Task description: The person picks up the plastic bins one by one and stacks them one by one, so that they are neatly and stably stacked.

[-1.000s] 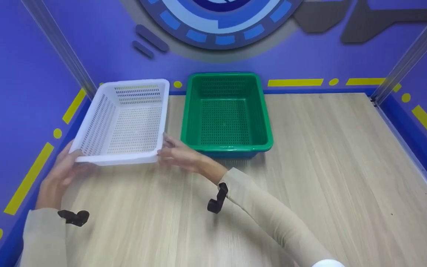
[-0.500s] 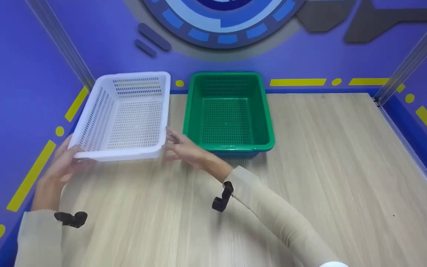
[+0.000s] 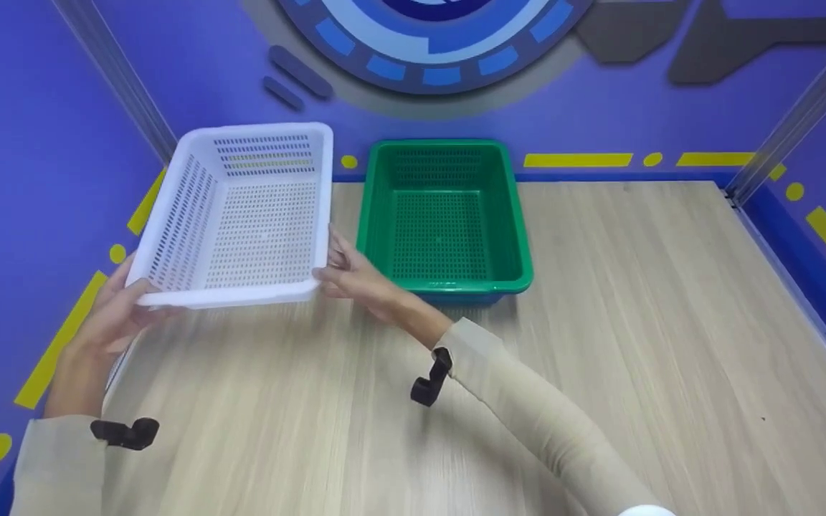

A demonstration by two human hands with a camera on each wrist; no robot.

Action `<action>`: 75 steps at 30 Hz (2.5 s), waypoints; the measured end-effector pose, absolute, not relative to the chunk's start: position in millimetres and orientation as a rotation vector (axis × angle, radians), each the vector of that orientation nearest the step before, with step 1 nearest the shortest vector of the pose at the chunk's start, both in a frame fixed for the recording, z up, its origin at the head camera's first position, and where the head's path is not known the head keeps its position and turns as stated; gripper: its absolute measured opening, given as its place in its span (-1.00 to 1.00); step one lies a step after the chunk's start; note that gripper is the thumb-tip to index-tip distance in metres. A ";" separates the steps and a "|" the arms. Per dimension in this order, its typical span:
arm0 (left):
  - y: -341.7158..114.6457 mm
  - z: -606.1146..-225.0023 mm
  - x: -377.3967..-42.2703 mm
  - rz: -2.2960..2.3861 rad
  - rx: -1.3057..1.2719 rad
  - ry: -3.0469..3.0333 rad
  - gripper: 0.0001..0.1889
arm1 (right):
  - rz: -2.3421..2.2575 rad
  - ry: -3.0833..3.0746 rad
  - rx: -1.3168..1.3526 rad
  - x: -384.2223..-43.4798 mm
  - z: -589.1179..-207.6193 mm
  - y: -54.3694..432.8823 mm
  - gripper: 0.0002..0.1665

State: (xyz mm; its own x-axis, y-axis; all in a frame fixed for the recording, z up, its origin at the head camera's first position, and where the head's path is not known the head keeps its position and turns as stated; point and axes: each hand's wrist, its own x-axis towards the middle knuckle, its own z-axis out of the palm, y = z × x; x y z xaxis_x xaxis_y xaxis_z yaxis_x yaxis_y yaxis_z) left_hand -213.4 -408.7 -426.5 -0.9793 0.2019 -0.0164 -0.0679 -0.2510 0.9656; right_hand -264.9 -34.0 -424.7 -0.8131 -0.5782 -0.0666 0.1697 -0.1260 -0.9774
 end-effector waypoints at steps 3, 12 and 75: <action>-407.5 -423.5 -211.1 2.301 0.288 1.834 -0.24 | -2.005 1.638 -0.453 -265.4 -423.5 -34.2 0.02; -401.8 -414.4 -204.8 2.252 0.435 1.812 -0.17 | -2.067 1.651 -0.489 -268.2 -420.1 -30.6 0.08; -298.4 -364.3 -250.4 2.188 0.433 1.834 -0.07 | -2.224 1.777 -0.498 -292.5 -380.9 89.6 0.09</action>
